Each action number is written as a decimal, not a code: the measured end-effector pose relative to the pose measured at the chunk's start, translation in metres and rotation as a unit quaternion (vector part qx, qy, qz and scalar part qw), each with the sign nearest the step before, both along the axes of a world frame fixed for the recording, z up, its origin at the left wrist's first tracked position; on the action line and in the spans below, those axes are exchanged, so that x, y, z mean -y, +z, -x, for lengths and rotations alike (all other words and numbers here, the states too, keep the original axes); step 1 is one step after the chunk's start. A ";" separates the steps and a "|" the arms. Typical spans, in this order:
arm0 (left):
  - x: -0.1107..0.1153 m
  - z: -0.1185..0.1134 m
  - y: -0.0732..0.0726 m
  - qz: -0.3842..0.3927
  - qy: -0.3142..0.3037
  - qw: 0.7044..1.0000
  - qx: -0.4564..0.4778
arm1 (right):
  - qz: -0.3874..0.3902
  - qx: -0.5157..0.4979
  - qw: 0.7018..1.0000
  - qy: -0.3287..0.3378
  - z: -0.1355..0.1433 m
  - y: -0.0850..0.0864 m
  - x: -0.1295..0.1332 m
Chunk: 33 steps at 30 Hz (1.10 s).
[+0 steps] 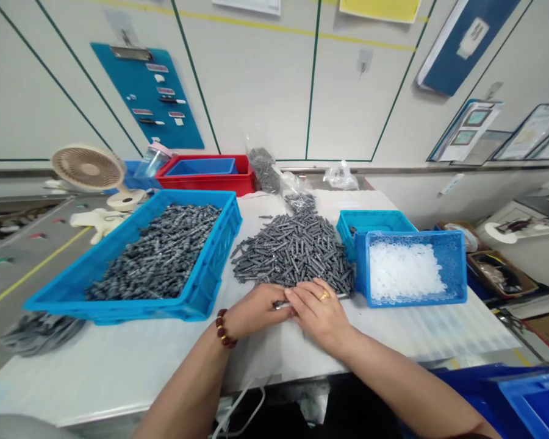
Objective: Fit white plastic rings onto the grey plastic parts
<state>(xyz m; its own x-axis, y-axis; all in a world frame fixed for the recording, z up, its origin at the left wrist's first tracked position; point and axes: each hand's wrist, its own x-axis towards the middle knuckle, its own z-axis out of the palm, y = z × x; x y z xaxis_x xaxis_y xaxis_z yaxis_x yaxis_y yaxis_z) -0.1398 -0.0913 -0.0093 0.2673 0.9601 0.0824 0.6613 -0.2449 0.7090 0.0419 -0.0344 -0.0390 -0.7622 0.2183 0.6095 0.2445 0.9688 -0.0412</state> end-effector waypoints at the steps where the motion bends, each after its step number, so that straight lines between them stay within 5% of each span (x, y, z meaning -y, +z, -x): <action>1: 0.000 -0.003 -0.002 0.009 0.007 1.000 0.006 | -0.003 0.024 1.000 -0.009 0.001 -0.002 0.000; 9: 0.003 0.002 -0.001 -0.010 0.177 0.978 0.107 | 0.148 0.070 0.981 -0.103 -0.004 0.005 -0.012; 15: -0.002 0.000 -0.005 -0.092 0.139 0.986 0.019 | 0.250 0.074 0.959 -0.110 -0.008 0.013 -0.018; 23: 0.009 -0.009 -0.005 -0.077 0.196 0.976 0.061 | 0.284 0.114 0.944 -0.128 -0.008 0.016 -0.019; 33: 0.007 -0.008 -0.010 -0.047 0.137 0.989 0.031 | 0.289 0.159 0.934 -0.136 -0.006 0.022 -0.017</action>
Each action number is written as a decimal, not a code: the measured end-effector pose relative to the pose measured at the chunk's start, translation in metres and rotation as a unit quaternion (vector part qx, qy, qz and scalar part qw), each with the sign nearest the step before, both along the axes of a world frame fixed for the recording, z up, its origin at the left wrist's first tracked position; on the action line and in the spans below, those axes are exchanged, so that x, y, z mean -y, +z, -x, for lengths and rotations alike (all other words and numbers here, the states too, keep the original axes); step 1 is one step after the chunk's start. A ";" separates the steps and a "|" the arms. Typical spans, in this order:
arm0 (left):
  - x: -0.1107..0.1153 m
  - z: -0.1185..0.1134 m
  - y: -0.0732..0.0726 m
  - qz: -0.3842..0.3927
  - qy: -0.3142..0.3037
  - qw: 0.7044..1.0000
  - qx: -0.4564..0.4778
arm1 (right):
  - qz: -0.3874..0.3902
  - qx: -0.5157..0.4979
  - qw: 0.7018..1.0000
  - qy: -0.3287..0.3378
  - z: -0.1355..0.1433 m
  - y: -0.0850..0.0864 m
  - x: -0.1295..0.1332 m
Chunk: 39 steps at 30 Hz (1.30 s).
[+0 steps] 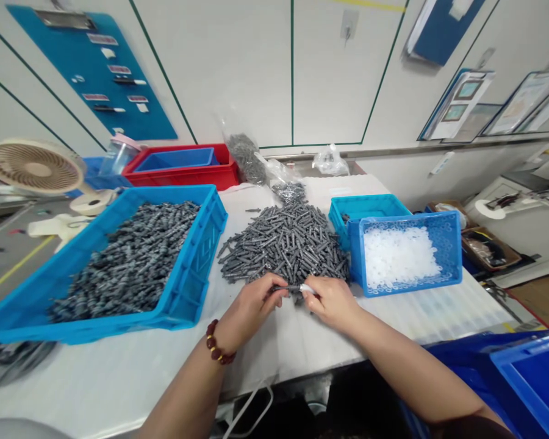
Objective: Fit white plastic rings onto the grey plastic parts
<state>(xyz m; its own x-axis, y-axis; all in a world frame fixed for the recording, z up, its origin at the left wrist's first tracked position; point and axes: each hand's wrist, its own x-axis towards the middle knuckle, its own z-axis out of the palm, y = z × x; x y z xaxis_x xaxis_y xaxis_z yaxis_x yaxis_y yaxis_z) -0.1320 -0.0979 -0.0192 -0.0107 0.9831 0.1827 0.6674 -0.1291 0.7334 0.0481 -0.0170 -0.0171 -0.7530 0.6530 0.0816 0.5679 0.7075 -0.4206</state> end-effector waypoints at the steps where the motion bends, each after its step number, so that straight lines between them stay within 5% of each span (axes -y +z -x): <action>1: 0.000 0.000 -0.002 0.005 -0.008 1.000 -0.001 | -0.005 0.006 1.000 0.003 0.000 -0.001 0.000; 8: -0.002 -0.004 -0.007 0.042 -0.048 0.997 0.039 | -0.041 0.052 0.997 0.040 0.001 -0.007 0.001; 17: -0.002 -0.009 -0.007 -0.006 -0.062 0.997 -0.044 | -0.038 0.060 0.996 0.048 0.000 -0.009 0.002; 39: -0.002 -0.007 -0.004 0.014 -0.069 0.993 0.091 | -0.005 0.017 0.999 0.049 0.000 -0.004 0.003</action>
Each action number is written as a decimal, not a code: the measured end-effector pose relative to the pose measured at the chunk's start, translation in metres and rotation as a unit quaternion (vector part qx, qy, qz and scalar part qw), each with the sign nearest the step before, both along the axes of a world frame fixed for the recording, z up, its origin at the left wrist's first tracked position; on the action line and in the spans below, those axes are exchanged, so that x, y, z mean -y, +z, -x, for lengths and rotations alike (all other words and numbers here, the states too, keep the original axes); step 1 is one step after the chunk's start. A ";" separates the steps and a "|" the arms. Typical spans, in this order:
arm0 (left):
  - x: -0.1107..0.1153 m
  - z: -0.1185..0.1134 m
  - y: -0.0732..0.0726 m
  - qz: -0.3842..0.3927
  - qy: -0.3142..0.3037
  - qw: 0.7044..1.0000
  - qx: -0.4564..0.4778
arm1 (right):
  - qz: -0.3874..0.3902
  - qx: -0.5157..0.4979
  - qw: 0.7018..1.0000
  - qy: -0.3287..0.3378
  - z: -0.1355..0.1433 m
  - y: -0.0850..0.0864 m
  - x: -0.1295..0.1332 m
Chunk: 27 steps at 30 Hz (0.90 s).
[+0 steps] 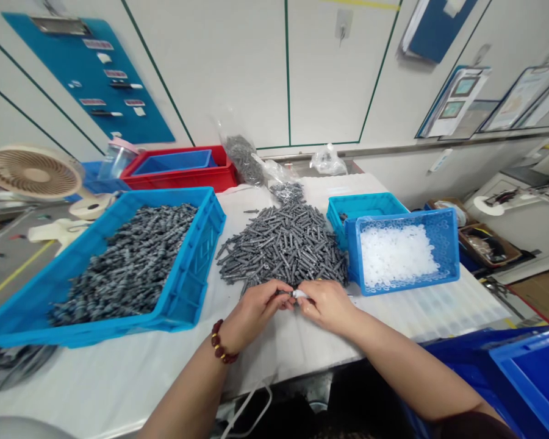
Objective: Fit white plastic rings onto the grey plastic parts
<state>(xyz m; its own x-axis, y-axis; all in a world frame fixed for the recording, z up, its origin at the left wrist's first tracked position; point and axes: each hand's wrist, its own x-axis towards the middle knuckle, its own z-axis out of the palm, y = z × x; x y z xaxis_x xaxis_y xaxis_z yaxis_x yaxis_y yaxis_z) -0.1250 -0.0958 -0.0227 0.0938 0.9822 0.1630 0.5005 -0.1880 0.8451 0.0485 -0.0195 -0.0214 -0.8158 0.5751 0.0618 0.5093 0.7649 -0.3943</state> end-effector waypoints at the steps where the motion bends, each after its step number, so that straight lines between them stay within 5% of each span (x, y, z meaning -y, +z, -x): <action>1: 0.000 0.000 0.000 0.004 -0.001 1.000 0.001 | -0.001 0.002 1.000 0.001 0.000 0.000 0.000; 18: 0.003 0.000 0.002 -0.010 -0.003 1.000 -0.012 | -0.032 0.018 0.997 -0.064 0.001 -0.005 0.000; 23: 0.004 0.014 0.012 -0.007 0.051 0.999 0.018 | -0.015 0.026 0.995 -0.090 0.001 0.000 -0.002; 27: 0.002 0.023 0.017 0.002 0.100 0.988 -0.121 | -0.005 0.009 0.998 -0.059 0.001 -0.001 -0.003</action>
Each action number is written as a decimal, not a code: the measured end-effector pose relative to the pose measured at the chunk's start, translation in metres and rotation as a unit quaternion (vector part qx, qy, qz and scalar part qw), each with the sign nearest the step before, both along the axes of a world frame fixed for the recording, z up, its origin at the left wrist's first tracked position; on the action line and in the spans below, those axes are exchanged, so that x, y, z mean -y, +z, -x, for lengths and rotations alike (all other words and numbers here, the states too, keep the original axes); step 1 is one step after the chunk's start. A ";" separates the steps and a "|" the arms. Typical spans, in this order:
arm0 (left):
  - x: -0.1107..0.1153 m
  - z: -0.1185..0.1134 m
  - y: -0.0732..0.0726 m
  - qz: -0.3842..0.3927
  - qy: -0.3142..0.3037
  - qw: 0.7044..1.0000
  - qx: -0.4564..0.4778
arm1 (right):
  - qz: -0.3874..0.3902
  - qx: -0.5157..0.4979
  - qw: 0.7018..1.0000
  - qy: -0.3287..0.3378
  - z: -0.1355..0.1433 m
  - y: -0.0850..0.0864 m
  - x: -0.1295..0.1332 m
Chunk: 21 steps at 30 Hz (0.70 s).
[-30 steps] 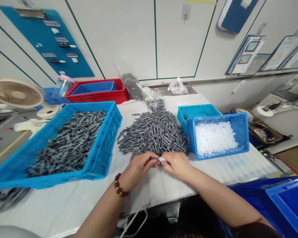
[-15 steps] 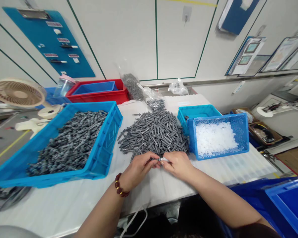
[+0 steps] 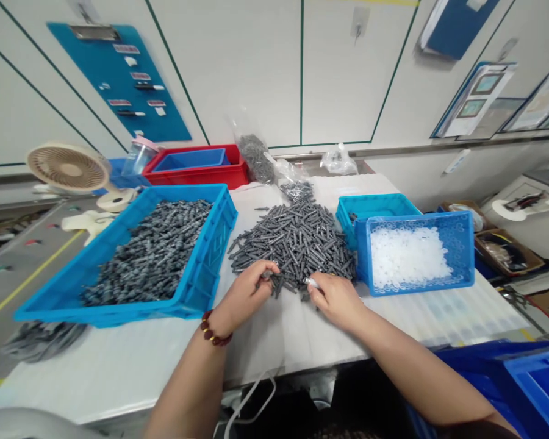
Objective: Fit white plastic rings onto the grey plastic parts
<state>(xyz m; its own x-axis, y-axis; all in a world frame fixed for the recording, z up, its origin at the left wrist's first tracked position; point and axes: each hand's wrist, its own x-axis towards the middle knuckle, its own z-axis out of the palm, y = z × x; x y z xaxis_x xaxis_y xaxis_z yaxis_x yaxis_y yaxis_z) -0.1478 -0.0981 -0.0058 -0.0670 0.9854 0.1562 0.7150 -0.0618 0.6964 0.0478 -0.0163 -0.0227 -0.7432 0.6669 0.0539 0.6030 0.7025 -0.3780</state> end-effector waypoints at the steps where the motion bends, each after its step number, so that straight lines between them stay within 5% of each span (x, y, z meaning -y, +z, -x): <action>1: -0.001 -0.001 -0.001 0.018 0.001 0.998 -0.058 | 0.000 -0.004 1.000 0.011 0.000 -0.001 0.000; 5: -0.006 -0.012 -0.015 0.085 0.055 0.968 -0.231 | 0.003 -0.011 1.000 0.028 0.000 -0.002 0.000; 9: -0.009 -0.018 -0.025 0.111 0.084 0.958 -0.251 | 0.000 -0.013 0.999 0.036 0.001 -0.002 0.001; 15: -0.007 -0.012 -0.014 0.039 0.075 0.995 -0.049 | 0.002 -0.008 0.999 0.031 0.000 -0.002 0.001; 21: -0.003 -0.012 -0.010 0.049 0.013 0.989 0.136 | 0.010 0.002 1.000 0.022 -0.001 -0.001 0.000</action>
